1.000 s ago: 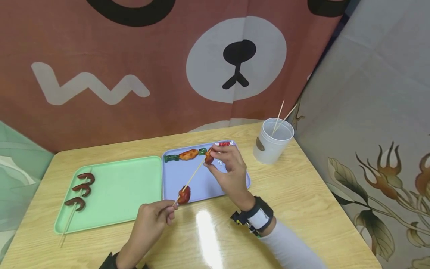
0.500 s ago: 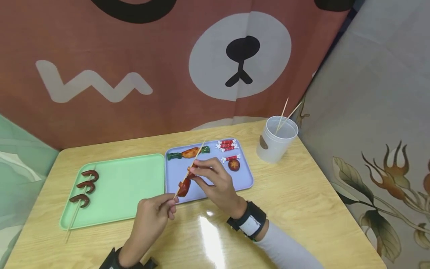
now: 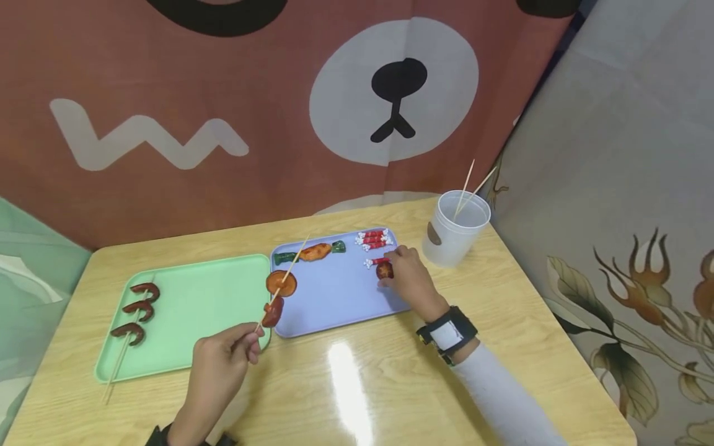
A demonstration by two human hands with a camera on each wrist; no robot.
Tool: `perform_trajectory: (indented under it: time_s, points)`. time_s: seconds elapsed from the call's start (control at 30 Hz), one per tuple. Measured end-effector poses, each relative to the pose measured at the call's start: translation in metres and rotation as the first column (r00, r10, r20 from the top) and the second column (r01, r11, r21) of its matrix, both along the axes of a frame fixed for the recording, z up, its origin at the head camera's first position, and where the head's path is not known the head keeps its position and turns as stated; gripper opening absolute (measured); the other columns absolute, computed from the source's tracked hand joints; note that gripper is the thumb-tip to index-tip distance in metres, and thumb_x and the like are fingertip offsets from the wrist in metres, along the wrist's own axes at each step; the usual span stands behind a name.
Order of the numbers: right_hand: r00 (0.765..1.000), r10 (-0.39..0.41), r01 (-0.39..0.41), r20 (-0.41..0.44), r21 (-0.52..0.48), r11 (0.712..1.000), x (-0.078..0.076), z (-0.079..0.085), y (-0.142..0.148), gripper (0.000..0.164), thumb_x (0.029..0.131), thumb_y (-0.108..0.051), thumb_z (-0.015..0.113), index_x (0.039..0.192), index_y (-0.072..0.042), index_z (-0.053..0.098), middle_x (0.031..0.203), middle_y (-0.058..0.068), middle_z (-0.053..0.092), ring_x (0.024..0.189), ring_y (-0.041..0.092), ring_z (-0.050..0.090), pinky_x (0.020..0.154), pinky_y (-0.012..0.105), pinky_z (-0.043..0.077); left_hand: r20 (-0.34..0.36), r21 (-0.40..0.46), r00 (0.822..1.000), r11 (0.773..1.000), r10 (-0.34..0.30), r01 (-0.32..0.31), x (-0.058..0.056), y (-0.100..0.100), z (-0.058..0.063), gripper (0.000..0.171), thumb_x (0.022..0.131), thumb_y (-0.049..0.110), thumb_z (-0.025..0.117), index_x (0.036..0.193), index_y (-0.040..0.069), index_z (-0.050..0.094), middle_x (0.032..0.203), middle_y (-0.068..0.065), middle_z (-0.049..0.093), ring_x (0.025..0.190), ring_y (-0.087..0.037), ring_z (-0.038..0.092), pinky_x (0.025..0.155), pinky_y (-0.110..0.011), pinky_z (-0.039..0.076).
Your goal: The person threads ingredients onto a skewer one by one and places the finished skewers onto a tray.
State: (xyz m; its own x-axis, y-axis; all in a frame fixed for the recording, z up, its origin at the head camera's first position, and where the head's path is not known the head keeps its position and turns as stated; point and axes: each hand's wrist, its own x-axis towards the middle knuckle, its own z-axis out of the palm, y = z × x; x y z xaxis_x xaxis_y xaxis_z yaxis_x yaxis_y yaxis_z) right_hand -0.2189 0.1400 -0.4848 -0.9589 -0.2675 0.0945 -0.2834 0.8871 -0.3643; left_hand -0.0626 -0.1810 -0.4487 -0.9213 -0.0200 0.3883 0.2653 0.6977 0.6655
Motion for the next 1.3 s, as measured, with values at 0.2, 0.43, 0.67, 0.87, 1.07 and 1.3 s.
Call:
perform_trajectory:
  time_s: [0.2, 0.43, 0.67, 0.87, 1.07, 1.3]
  points:
    - [0.997, 0.068, -0.068, -0.030, 0.007, 0.998, -0.002, -0.025, 0.000, 0.047, 0.081, -0.012, 0.086, 0.123, 0.000, 0.069, 0.112, 0.017, 0.066, 0.106, 0.035, 0.062, 0.094, 0.048, 0.057, 0.023, -0.002, 1.000, 1.000, 0.010, -0.010, 0.002, -0.005, -0.003, 0.019, 0.080, -0.022, 0.071, 0.091, -0.007, 0.077, 0.077, -0.011, 0.077, 0.060, -0.009, 0.069, 0.055, -0.006, 0.054]
    - [0.993, 0.089, -0.097, -0.074, -0.115, 0.989, -0.004, -0.022, -0.003, 0.039, 0.081, -0.007, 0.086, 0.115, 0.001, 0.067, 0.106, 0.014, 0.066, 0.100, 0.030, 0.066, 0.089, 0.043, 0.061, 0.033, -0.006, 0.999, 1.000, 0.028, -0.028, 0.001, -0.005, -0.002, 0.022, 0.079, -0.023, 0.069, 0.091, -0.007, 0.077, 0.078, -0.011, 0.078, 0.061, -0.007, 0.069, 0.054, -0.007, 0.054]
    - [0.959, 0.264, -0.101, 0.099, -0.753, 0.650, 0.000, 0.009, -0.007, 0.051, 0.094, -0.007, 0.074, 0.142, -0.006, 0.057, 0.136, 0.017, 0.063, 0.120, 0.027, 0.067, 0.102, 0.040, 0.059, -0.041, 0.007, 0.999, 1.000, -0.018, 0.019, -0.001, -0.001, -0.005, 0.024, 0.076, -0.025, 0.070, 0.088, -0.006, 0.077, 0.074, -0.008, 0.076, 0.058, -0.004, 0.066, 0.053, -0.006, 0.053]
    - [0.864, 0.485, 0.044, 0.135, -0.980, 0.194, 0.017, 0.046, -0.015, 0.046, 0.105, -0.005, 0.054, 0.150, 0.001, 0.045, 0.147, 0.016, 0.051, 0.125, 0.022, 0.065, 0.107, 0.037, 0.055, -0.072, 0.009, 0.996, 0.998, -0.062, 0.062, -0.001, 0.005, -0.009, 0.025, 0.075, -0.024, 0.071, 0.089, -0.004, 0.077, 0.074, -0.007, 0.076, 0.059, -0.006, 0.067, 0.055, -0.006, 0.054]
    - [0.840, 0.536, 0.070, 0.088, -0.996, 0.054, 0.028, 0.065, -0.024, 0.041, 0.108, -0.004, 0.046, 0.148, 0.001, 0.047, 0.147, 0.018, 0.050, 0.129, 0.023, 0.062, 0.108, 0.038, 0.055, -0.079, -0.030, 0.994, 0.997, -0.072, 0.070, -0.001, 0.009, -0.012, 0.031, 0.071, -0.027, 0.070, 0.088, -0.003, 0.077, 0.076, -0.007, 0.077, 0.060, -0.008, 0.069, 0.057, -0.005, 0.054]
    - [0.828, 0.549, 0.102, 0.118, -0.993, 0.060, 0.035, 0.071, -0.031, 0.048, 0.107, -0.011, 0.050, 0.151, 0.004, 0.042, 0.149, 0.008, 0.047, 0.131, 0.019, 0.059, 0.108, 0.036, 0.055, -0.054, -0.061, 0.997, 0.996, -0.063, 0.059, 0.001, 0.011, -0.011, 0.031, 0.072, -0.026, 0.069, 0.088, -0.001, 0.079, 0.079, -0.008, 0.079, 0.064, -0.012, 0.073, 0.061, -0.009, 0.058]
